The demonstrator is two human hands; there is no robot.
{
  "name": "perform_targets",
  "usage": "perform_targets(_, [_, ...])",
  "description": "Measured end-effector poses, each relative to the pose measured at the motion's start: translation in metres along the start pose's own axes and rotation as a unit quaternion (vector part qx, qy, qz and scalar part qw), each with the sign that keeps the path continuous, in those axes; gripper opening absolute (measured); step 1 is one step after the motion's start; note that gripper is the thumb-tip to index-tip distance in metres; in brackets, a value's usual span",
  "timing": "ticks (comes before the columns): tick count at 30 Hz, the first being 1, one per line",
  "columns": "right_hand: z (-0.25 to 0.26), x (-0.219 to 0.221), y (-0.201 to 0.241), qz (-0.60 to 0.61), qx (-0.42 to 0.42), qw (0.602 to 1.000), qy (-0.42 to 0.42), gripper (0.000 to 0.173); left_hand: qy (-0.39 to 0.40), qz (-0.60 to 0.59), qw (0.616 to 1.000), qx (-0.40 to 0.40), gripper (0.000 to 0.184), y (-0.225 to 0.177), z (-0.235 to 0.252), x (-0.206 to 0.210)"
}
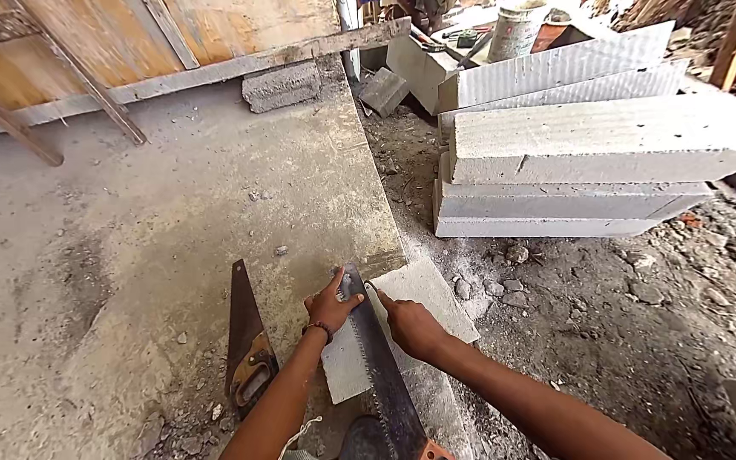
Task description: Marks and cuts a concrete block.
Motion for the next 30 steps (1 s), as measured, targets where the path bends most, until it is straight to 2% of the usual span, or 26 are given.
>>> perform_targets(11, [-0.040, 0.007, -0.001, -0.029, -0.006, 0.999, 0.021, 0.062, 0.012, -0.010, 1.000, -0.010, 0.087, 0.000, 0.003, 0.001])
perform_targets(30, [-0.110, 0.041, -0.019, 0.005, -0.044, 0.998, 0.052, 0.060, -0.001, -0.028, 1.000, -0.009, 0.088, 0.001, 0.006, 0.001])
Point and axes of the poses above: each hand's wrist, its own z-axis towards the middle knuckle, its own x-axis out of the palm, y = z × x, the point moved 5 cm from there along z, towards the middle knuckle, and after that the axes turned 6 degrees about -z, right-handed, at the moved point
